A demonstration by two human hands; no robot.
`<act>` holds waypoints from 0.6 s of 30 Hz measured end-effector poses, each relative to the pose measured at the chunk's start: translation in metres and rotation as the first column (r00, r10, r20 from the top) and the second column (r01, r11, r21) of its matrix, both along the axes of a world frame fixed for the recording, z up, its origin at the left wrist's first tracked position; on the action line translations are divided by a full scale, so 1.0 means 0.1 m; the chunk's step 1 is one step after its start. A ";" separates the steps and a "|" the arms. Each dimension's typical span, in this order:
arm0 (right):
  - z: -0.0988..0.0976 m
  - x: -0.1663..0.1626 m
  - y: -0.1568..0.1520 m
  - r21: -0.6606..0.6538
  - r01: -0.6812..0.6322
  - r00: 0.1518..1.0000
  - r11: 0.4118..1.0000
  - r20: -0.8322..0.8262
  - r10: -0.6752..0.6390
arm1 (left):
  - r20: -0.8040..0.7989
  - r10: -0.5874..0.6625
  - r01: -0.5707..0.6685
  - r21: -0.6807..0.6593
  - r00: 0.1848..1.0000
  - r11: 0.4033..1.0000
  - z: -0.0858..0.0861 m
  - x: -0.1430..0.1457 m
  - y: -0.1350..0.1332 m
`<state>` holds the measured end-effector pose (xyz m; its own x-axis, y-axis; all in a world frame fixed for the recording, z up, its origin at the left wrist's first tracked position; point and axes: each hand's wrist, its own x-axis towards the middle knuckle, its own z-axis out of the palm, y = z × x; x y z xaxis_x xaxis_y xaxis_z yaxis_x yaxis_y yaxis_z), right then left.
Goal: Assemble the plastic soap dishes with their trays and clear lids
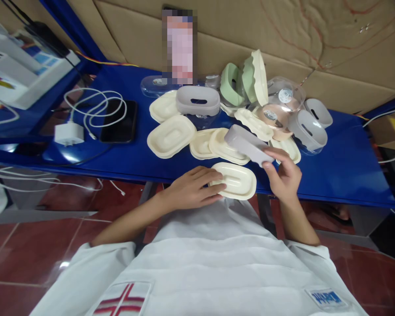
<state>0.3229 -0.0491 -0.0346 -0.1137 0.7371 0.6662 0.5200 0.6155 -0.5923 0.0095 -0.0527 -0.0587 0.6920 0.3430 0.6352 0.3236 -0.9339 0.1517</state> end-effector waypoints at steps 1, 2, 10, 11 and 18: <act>0.01 0.00 -0.06 0.018 -0.019 0.999 1.000 0.047 0.018 | 0.050 0.021 -0.022 0.021 0.999 1.000 -0.02 0.00 0.00; 0.02 0.01 -0.14 0.031 -0.041 0.995 0.999 0.096 0.038 | 0.099 0.041 -0.045 0.037 0.994 0.998 -0.04 0.00 0.00; -0.08 -0.06 -0.72 -0.001 -0.184 0.922 0.983 0.347 0.172 | 0.097 0.035 -0.036 0.013 0.995 0.999 0.00 0.00 0.01; -0.10 -0.08 -0.75 -0.011 -0.196 0.912 0.981 0.365 0.186 | 0.065 0.020 -0.021 0.015 0.998 1.000 0.02 0.00 0.01; -0.15 -0.11 -0.74 -0.009 -0.178 0.904 0.984 0.393 0.167 | -0.013 -0.016 0.016 -0.020 1.000 1.000 0.09 0.02 0.01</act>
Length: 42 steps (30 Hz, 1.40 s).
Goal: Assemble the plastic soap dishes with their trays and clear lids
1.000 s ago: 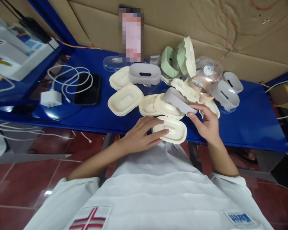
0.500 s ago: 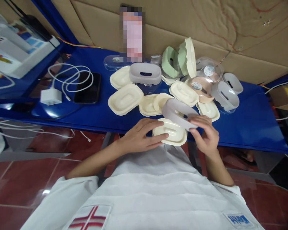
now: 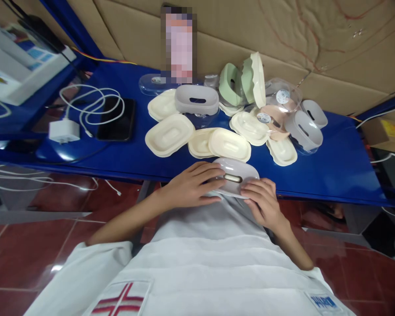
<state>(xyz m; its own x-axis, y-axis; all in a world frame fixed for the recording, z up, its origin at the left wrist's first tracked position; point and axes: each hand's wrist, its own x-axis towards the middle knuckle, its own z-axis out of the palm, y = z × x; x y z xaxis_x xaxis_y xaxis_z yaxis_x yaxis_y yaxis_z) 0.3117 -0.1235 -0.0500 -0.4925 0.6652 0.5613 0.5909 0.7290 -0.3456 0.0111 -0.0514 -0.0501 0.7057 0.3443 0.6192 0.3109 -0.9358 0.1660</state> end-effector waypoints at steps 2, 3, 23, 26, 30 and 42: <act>0.00 0.01 0.04 -0.003 0.010 1.000 1.000 0.002 -0.010 | -0.010 0.014 -0.014 -0.025 1.000 1.000 0.00 0.01 0.01; 0.00 0.00 0.06 -0.008 0.015 1.000 1.000 0.001 -0.015 | -0.010 0.023 -0.023 -0.030 1.000 0.999 0.00 0.01 0.01; 0.57 0.67 1.65 0.060 0.255 0.899 0.965 0.352 -0.260 | 0.114 -0.014 0.034 -0.173 0.993 0.984 -0.01 -0.07 0.05; 0.58 0.65 1.66 0.020 0.183 0.923 0.983 0.342 -0.179 | 0.123 -0.024 0.047 -0.182 0.992 0.982 -0.02 -0.09 0.06; 0.56 0.57 1.51 0.030 0.216 0.939 0.976 0.266 -0.217 | 0.111 -0.023 0.042 -0.172 0.994 0.984 -0.01 -0.08 0.07; 0.54 0.35 1.34 0.020 0.297 0.953 0.955 0.064 -0.298 | 0.093 -0.016 0.033 -0.191 0.996 0.981 0.02 -0.07 0.06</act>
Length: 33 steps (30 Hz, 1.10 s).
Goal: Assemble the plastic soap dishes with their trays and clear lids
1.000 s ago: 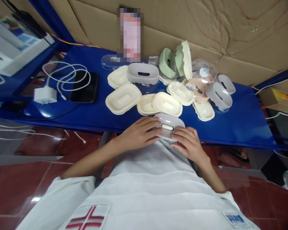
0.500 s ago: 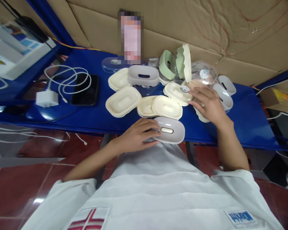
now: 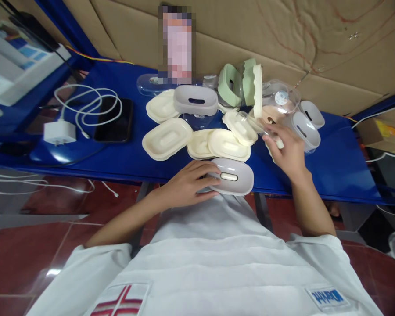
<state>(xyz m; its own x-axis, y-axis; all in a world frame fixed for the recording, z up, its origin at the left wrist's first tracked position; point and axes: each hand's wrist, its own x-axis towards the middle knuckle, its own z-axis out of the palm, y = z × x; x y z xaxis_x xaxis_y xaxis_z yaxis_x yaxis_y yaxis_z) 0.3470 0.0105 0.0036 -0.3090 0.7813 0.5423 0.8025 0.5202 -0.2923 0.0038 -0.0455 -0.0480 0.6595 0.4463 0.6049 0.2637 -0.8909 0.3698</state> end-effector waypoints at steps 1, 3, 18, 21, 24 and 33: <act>0.01 -0.02 -0.09 0.010 0.009 1.000 1.000 -0.018 -0.009 | -0.006 0.004 -0.004 -0.008 1.000 1.000 0.00 0.00 0.00; 0.01 -0.07 -0.30 0.014 0.011 0.999 1.000 -0.051 -0.010 | -0.004 -0.001 0.000 -0.023 1.000 1.000 -0.01 -0.01 0.00; -0.62 -0.41 -1.25 0.015 -0.202 0.971 0.979 -0.125 0.203 | 0.091 0.093 -0.085 -0.093 0.991 0.992 -0.05 -0.01 0.00; -0.66 -0.44 -1.23 0.027 -0.196 0.978 0.980 -0.061 0.198 | 0.118 0.093 -0.086 -0.069 0.989 0.994 -0.06 -0.02 0.02; -0.68 -0.44 -1.23 0.037 -0.193 0.980 0.981 -0.040 0.194 | 0.115 0.085 -0.081 -0.037 0.990 0.996 -0.10 -0.02 0.03; -0.64 -0.48 -1.21 0.023 -0.222 0.971 0.975 -0.085 0.223 | 0.114 0.102 -0.093 -0.079 0.988 0.992 -0.14 -0.04 0.04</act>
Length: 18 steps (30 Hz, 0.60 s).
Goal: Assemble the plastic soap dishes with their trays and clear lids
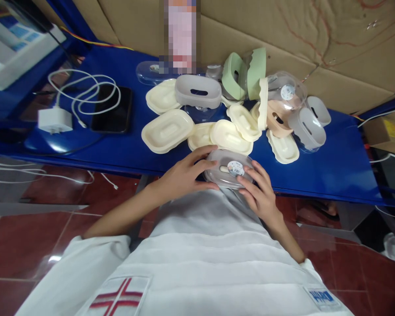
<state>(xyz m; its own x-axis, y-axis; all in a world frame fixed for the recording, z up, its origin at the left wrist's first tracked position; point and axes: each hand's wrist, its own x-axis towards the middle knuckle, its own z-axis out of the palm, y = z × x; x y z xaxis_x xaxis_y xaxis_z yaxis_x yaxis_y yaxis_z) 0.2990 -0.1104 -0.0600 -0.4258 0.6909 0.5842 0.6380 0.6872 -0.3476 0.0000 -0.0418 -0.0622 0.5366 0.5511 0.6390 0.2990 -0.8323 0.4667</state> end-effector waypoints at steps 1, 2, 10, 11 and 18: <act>0.00 0.00 0.00 0.006 0.002 1.000 1.000 0.005 -0.002 | -0.003 0.002 -0.002 -0.003 1.000 1.000 0.00 0.00 0.00; -0.01 0.00 0.00 0.013 0.002 1.000 1.000 0.009 -0.002 | -0.005 0.004 -0.004 -0.007 1.000 1.000 0.01 0.00 0.00; -0.08 0.04 0.02 0.101 -0.021 0.997 0.995 0.071 0.014 | -0.014 -0.011 0.011 -0.040 1.000 0.999 0.02 0.00 0.00; -0.09 0.04 0.02 0.110 -0.018 0.997 0.994 0.075 0.010 | -0.019 -0.009 0.009 -0.038 1.000 0.999 0.02 0.00 -0.01; -0.09 0.01 0.00 0.147 -0.018 0.995 0.989 0.096 0.003 | -0.048 0.011 -0.014 -0.066 0.999 0.998 0.00 0.00 -0.02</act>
